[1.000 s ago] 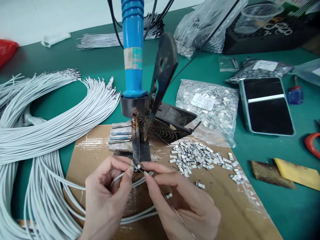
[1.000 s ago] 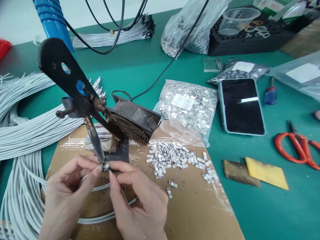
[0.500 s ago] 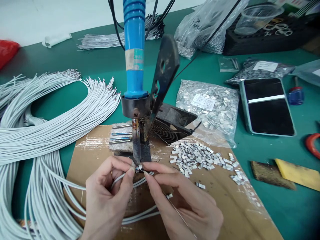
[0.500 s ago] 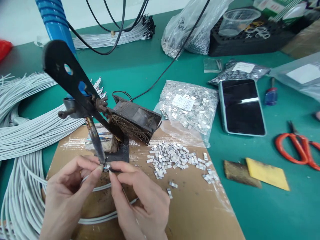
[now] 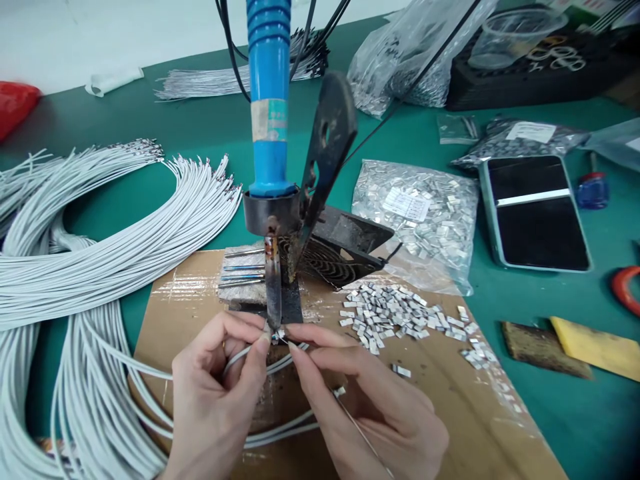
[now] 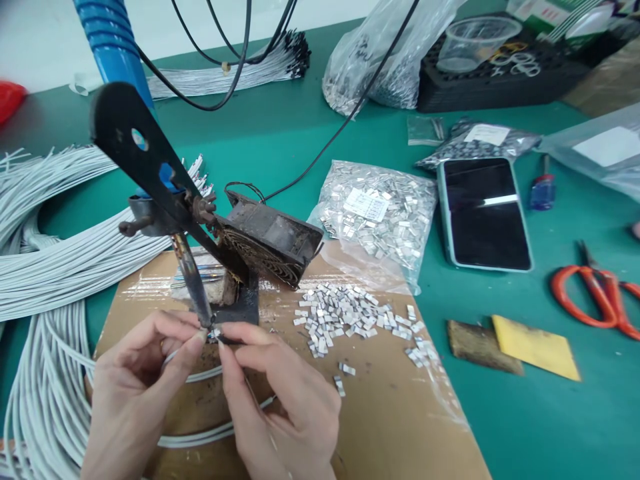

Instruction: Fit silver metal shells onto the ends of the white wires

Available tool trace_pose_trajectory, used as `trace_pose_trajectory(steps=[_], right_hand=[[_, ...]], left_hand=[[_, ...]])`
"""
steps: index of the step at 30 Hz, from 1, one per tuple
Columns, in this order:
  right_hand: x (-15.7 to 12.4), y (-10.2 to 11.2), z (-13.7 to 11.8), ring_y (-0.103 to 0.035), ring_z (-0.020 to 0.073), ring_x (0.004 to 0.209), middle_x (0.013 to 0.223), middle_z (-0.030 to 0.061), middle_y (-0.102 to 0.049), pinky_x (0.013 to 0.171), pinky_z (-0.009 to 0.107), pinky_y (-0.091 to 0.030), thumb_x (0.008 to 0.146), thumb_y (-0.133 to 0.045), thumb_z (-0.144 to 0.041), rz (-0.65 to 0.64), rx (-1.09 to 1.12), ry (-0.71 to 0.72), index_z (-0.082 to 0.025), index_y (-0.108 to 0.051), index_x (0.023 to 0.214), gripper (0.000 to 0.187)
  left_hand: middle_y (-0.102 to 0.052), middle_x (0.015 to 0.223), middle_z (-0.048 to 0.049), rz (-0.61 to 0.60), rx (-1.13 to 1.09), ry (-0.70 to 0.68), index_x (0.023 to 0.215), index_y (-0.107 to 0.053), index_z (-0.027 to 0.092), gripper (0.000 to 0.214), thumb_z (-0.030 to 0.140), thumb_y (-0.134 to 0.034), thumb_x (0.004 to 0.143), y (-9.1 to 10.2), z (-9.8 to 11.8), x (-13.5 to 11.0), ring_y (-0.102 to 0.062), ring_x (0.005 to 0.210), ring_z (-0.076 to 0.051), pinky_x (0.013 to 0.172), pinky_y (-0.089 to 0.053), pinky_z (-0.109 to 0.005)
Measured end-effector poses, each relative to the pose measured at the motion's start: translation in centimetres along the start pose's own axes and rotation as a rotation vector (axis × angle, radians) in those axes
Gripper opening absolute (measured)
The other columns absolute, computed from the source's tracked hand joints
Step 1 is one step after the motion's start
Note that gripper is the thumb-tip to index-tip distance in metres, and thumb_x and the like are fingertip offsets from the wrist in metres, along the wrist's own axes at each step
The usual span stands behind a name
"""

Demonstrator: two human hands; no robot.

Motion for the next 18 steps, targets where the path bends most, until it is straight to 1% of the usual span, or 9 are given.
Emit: trace_pose_trajectory(steps=[5,9,11,15,17,18], right_hand=[[0.05,-0.03,0.01,-0.076,0.0091,0.072,0.096,-0.0044,-0.083,0.067,0.017,-0.057,0.085,-0.074,-0.005,-0.014,-0.005,0.008,-0.025,-0.072,0.08,0.021],[0.0,-0.08,0.21,-0.076,0.0079,0.075,0.097,-0.0063,-0.083,0.07,0.016,-0.057,0.087,-0.073,-0.006,-0.027,-0.01,0.006,-0.025,-0.071,0.081,0.02],[-0.11,-0.14,0.34,-0.077,0.0085,0.078,0.097,-0.0064,-0.083,0.073,0.016,-0.056,0.088,-0.073,-0.007,-0.029,0.006,-0.007,-0.025,-0.071,0.08,0.02],[-0.32,-0.19,0.55,-0.076,0.0102,0.076,0.098,-0.0052,-0.082,0.071,0.018,-0.057,0.089,-0.071,-0.009,-0.035,0.018,-0.045,-0.025,-0.069,0.079,0.02],[-0.31,0.02,0.72,-0.077,0.0123,0.081,0.1,-0.0038,-0.082,0.073,0.02,-0.058,0.091,-0.07,-0.012,-0.03,0.028,-0.069,-0.025,-0.067,0.079,0.019],[-0.29,0.27,0.95,-0.077,0.0132,0.084,0.099,-0.0034,-0.081,0.075,0.021,-0.058,0.093,-0.07,-0.014,-0.018,0.019,-0.096,-0.026,-0.067,0.082,0.016]], left_hand=[[-0.073,0.083,-0.0032,-0.009,0.008,-0.002,0.068,-0.071,0.02,0.014,0.019,-0.075,0.082,-0.12,-0.01,-0.04,-0.064,0.071,-0.013,0.047,-0.037,-0.016],[-0.072,0.083,-0.0029,-0.031,0.014,0.004,0.069,-0.069,0.02,0.015,0.019,-0.074,0.083,-0.1,-0.34,0.08,-0.065,0.074,-0.013,0.044,-0.033,-0.015],[-0.072,0.084,-0.0027,-0.071,0.039,-0.01,0.071,-0.069,0.02,0.015,0.019,-0.073,0.085,-0.04,-0.48,0.27,-0.065,0.072,-0.013,0.043,-0.033,-0.015],[-0.072,0.088,-0.0015,-0.17,0.077,-0.043,0.076,-0.07,0.021,0.014,0.018,-0.071,0.09,0.08,-0.67,0.48,-0.063,0.064,-0.009,0.045,-0.039,-0.014],[-0.072,0.088,-0.0006,-0.187,0.063,-0.033,0.076,-0.071,0.021,0.014,0.019,-0.071,0.09,0.11,-0.82,0.31,-0.063,0.064,-0.009,0.051,-0.045,-0.013],[-0.072,0.086,-0.0004,-0.192,0.046,-0.02,0.075,-0.071,0.021,0.015,0.019,-0.072,0.09,0.05,-0.9,0.13,-0.065,0.065,-0.009,0.056,-0.048,-0.013]])
Point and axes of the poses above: each hand's wrist, its own x-axis towards the middle knuckle, its own y-axis out of the back of the hand, z = x × y, the point moved 7 cm from there along x, towards the middle knuckle
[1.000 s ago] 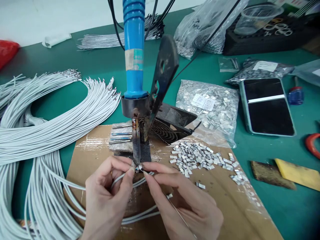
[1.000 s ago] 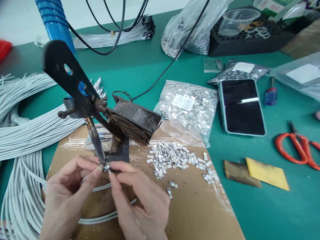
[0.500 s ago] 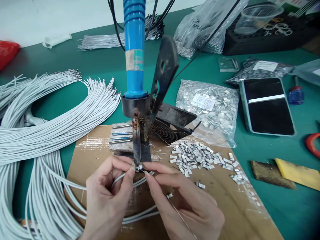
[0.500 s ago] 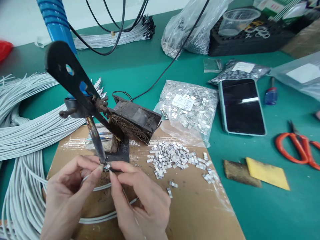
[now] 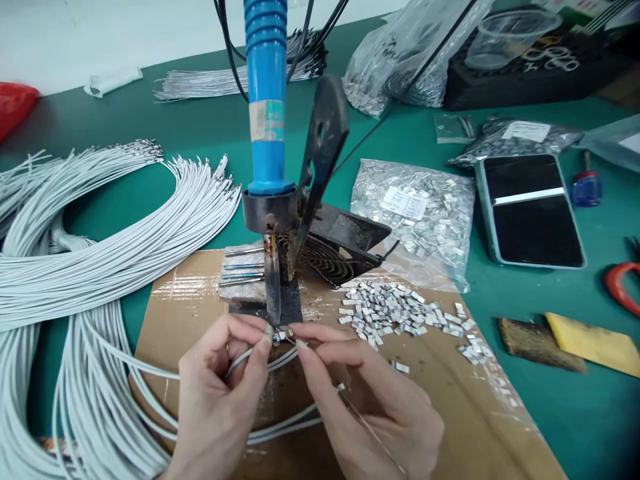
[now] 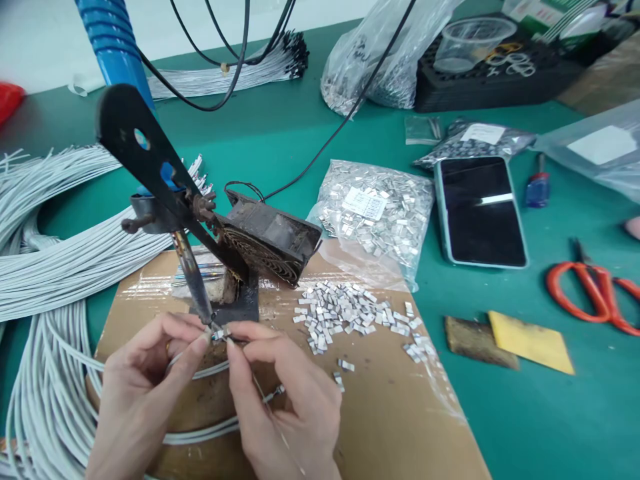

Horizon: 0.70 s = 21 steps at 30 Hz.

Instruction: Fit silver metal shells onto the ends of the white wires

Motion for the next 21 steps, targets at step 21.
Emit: trace_pose_trajectory(steps=[21], right_hand=[[-2.5,0.9,0.4,-0.053,0.0099,0.062,0.07,-0.0049,-0.057,0.057,0.022,-0.04,0.1,-0.061,-0.023,-0.227,-0.053,-0.047,-0.021,-0.06,0.075,0.025]], left_hand=[[-0.053,0.054,0.007,-0.086,-0.188,0.328,0.071,-0.07,0.017,0.036,0.045,-0.092,0.07,-1.5,-2.1,-5.9,-0.027,0.047,-0.003,0.047,-0.028,-0.015]])
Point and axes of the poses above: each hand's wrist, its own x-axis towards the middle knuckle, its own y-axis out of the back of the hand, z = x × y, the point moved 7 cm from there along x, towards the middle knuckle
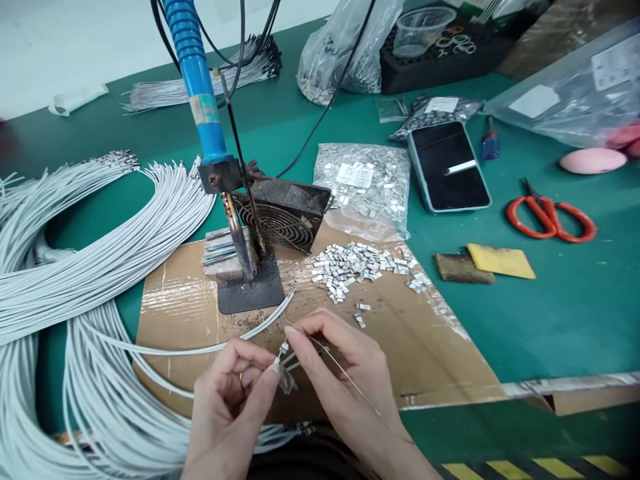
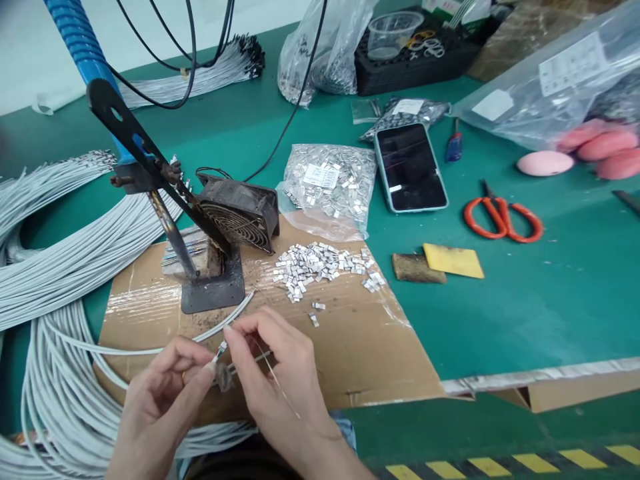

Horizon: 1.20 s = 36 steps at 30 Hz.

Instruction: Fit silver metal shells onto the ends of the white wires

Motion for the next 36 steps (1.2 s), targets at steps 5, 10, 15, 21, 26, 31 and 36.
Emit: trace_pose_trajectory(steps=[5,10,15,21,26,31,36], right_hand=[[-0.4,0.1,-0.3,-0.053,0.0095,0.063,0.069,-0.0055,-0.057,0.059,0.021,-0.041,0.1,-0.061,-0.023,-0.007,0.014,-0.01,-0.021,-0.058,0.073,0.027],[-0.6,0.0,0.0,-0.05,0.0099,0.062,0.067,-0.0053,-0.055,0.058,0.021,-0.039,0.098,-0.059,-0.024,-0.029,0.059,-0.073,-0.02,-0.058,0.071,0.027],[-0.8,-0.3,0.3,-0.047,0.0109,0.061,0.064,-0.0054,-0.051,0.057,0.023,-0.039,0.096,-0.06,-0.029,-0.052,0.143,-0.16,-0.02,-0.057,0.069,0.028],[-1.0,0.7,1.7,-0.056,0.013,0.066,0.068,-0.0021,-0.061,0.063,0.023,-0.046,0.097,-0.066,-0.036,-0.021,0.223,-0.212,-0.019,-0.067,0.072,0.029],[-0.8,5.3,4.6,-0.072,0.0213,0.082,0.09,0.0093,-0.08,0.074,0.03,-0.06,0.1,-0.052,-0.061,0.149,0.585,-0.277,-0.022,-0.086,0.101,0.052],[-0.8,9.9,6.1,-0.069,0.0189,0.067,0.075,0.0097,-0.077,0.06,0.026,-0.06,0.098,-0.058,-0.059,0.351,0.531,-0.279,-0.021,-0.088,0.085,0.05],[-0.9,10.5,6.3,-0.07,0.0192,0.065,0.073,0.0096,-0.078,0.057,0.028,-0.061,0.101,-0.051,-0.059,0.356,0.411,-0.264,-0.022,-0.085,0.082,0.054]], left_hand=[[-0.06,0.054,0.005,0.014,-0.069,0.009,0.07,-0.074,0.016,0.042,0.052,-0.095,0.064,0.2,-0.2,-0.8,-0.03,0.046,-0.001,0.051,-0.038,-0.013],[-0.061,0.05,0.0041,0.001,-0.099,0.046,0.072,-0.075,0.015,0.044,0.053,-0.096,0.063,0.3,-0.6,-1.4,-0.036,0.045,-0.001,0.05,-0.036,-0.011],[-0.063,0.052,0.0031,-0.021,-0.097,0.046,0.074,-0.073,0.015,0.047,0.055,-0.096,0.063,0.4,-0.5,-1.5,-0.035,0.045,0.0,0.048,-0.032,-0.01],[-0.066,0.056,0.0012,-0.065,0.146,-0.059,0.081,-0.077,0.019,0.033,0.051,-0.083,0.081,0.4,-1.2,-1.3,-0.043,0.041,-0.007,0.041,-0.032,-0.018],[-0.08,0.086,-0.0046,-0.081,0.601,-0.689,0.087,-0.08,0.026,0.014,0.014,-0.071,0.089,0.5,0.6,-1.4,-0.072,0.083,-0.023,0.084,-0.052,-0.035],[-0.071,0.103,-0.0108,0.127,1.129,-0.917,0.104,-0.074,0.025,0.016,0.024,-0.074,0.088,4.3,1.1,1.1,-0.066,0.098,-0.032,0.088,-0.05,-0.046],[-0.066,0.103,-0.0081,0.023,1.135,-0.76,0.088,-0.065,0.024,0.009,0.027,-0.063,0.096,6.3,1.1,3.3,-0.066,0.11,-0.029,0.09,-0.053,-0.04]])
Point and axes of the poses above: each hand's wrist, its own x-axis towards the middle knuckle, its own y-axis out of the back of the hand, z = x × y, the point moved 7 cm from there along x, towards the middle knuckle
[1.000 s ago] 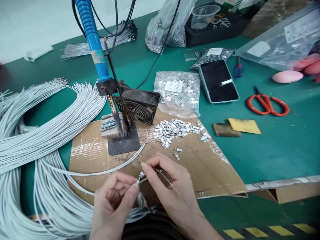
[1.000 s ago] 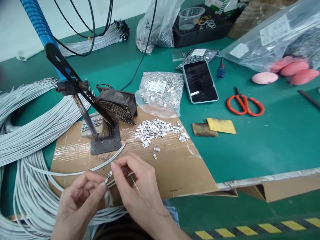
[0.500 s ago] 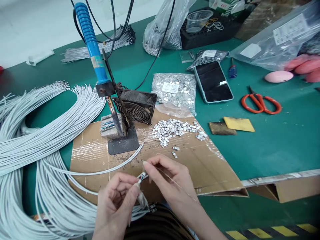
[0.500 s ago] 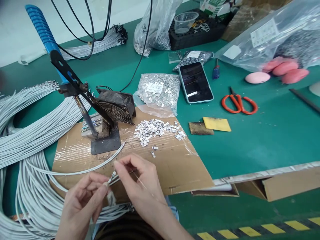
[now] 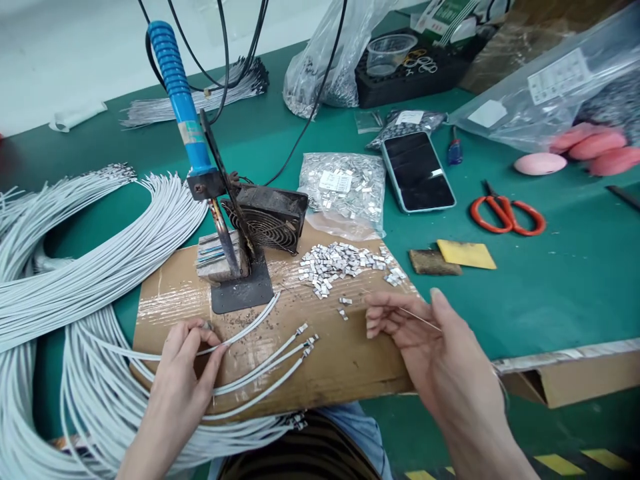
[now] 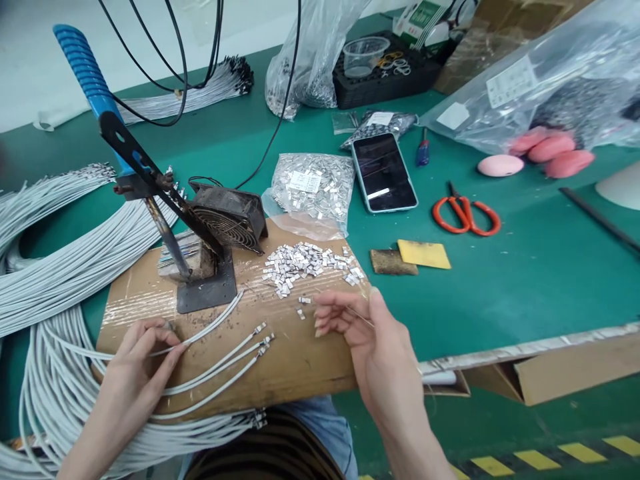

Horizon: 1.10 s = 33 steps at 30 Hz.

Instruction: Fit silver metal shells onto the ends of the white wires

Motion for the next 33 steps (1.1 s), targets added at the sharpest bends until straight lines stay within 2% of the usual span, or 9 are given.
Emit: trace_pose_trajectory(steps=[6,9,12,16,19,22,26,29,33], right_hand=[[-0.3,-0.5,-0.5,-0.07,0.0213,0.063,0.075,0.0101,-0.078,0.057,0.033,-0.06,0.099,-0.056,-0.058,-0.01,-0.289,0.08,-0.018,-0.081,0.083,0.05],[-0.5,-1.0,-1.0,-0.062,0.0187,0.054,0.069,0.0052,-0.073,0.053,0.032,-0.054,0.088,-0.073,-0.046,-0.001,-0.537,0.155,-0.02,-0.079,0.082,0.027],[-0.6,-1.9,-1.1,-0.059,0.0189,0.056,0.069,0.003,-0.07,0.058,0.033,-0.052,0.082,-0.077,-0.037,-0.003,-0.733,0.244,-0.023,-0.074,0.078,0.015],[-0.8,-2.9,-0.6,-0.064,0.0229,0.069,0.076,0.0043,-0.07,0.068,0.036,-0.052,0.086,-0.07,-0.035,-0.066,-0.86,0.316,-0.023,-0.071,0.08,0.013],[-1.2,-3.0,-0.6,-0.066,0.0233,0.072,0.079,0.0047,-0.071,0.07,0.036,-0.054,0.089,-0.068,-0.034,-0.089,-0.873,0.326,-0.023,-0.072,0.083,0.013],[-1.9,-2.8,-0.7,-0.067,0.0211,0.068,0.083,0.0048,-0.074,0.069,0.035,-0.057,0.092,-0.068,-0.037,-0.083,-0.838,0.308,-0.023,-0.073,0.088,0.016],[-2.5,-3.1,-0.1,-0.074,0.0205,0.069,0.084,0.0054,-0.079,0.067,0.031,-0.062,0.092,-0.072,-0.042,-0.065,-0.667,0.164,-0.022,-0.075,0.091,0.02],[-2.8,-4.6,0.6,-0.078,0.0208,0.067,0.078,0.0054,-0.079,0.065,0.029,-0.066,0.088,-0.077,-0.043,-0.111,-0.45,0.021,-0.021,-0.076,0.09,0.022],[-3.4,-7.5,0.8,-0.074,0.0187,0.061,0.069,0.0033,-0.077,0.058,0.026,-0.063,0.085,-0.08,-0.034,-0.226,-0.336,-0.021,-0.021,-0.082,0.085,0.013]], left_hand=[[-0.069,0.106,-0.0075,-0.011,-0.177,-0.039,0.089,-0.062,0.025,0.008,0.022,-0.064,0.096,1.8,1.6,0.1,-0.067,0.108,-0.025,0.09,-0.047,-0.032],[-0.071,0.084,-0.0021,-0.088,-0.35,0.102,0.086,-0.063,0.026,0.01,0.028,-0.064,0.096,2.5,2.6,-0.1,-0.069,0.078,-0.02,0.07,-0.048,-0.026],[-0.074,0.075,0.0002,-0.221,-0.469,0.163,0.086,-0.073,0.029,0.011,0.037,-0.069,0.092,2.5,4.5,-0.4,-0.068,0.066,-0.02,0.062,-0.047,-0.025],[-0.074,0.069,-0.0014,-0.564,-0.579,0.075,0.077,-0.076,0.027,0.022,0.038,-0.066,0.095,-0.2,7.6,-0.8,-0.063,0.063,-0.019,0.062,-0.047,-0.025],[-0.06,0.063,0.0023,-0.672,-0.765,0.288,0.081,-0.068,0.021,0.029,0.042,-0.06,0.099,-3.0,7.3,-0.8,-0.05,0.053,-0.012,0.052,-0.038,-0.021],[-0.054,0.064,0.0057,-0.557,-1.003,0.485,0.085,-0.063,0.017,0.035,0.05,-0.064,0.096,-4.7,6.1,-0.4,-0.04,0.043,-0.006,0.044,-0.027,-0.019],[-0.059,0.064,0.0046,-0.433,-1.156,0.552,0.085,-0.064,0.015,0.04,0.053,-0.073,0.091,-4.7,5.2,-0.1,-0.038,0.039,-0.002,0.043,-0.018,-0.019],[-0.054,0.057,0.0075,-0.383,-1.181,0.594,0.084,-0.066,0.014,0.041,0.054,-0.075,0.089,-4.1,4.9,-0.1,-0.035,0.039,-0.001,0.045,-0.016,-0.018],[-0.057,0.058,0.0061,-0.357,-1.22,0.618,0.083,-0.067,0.014,0.042,0.054,-0.078,0.086,-3.8,4.9,-0.1,-0.035,0.039,0.0,0.044,-0.014,-0.018]])
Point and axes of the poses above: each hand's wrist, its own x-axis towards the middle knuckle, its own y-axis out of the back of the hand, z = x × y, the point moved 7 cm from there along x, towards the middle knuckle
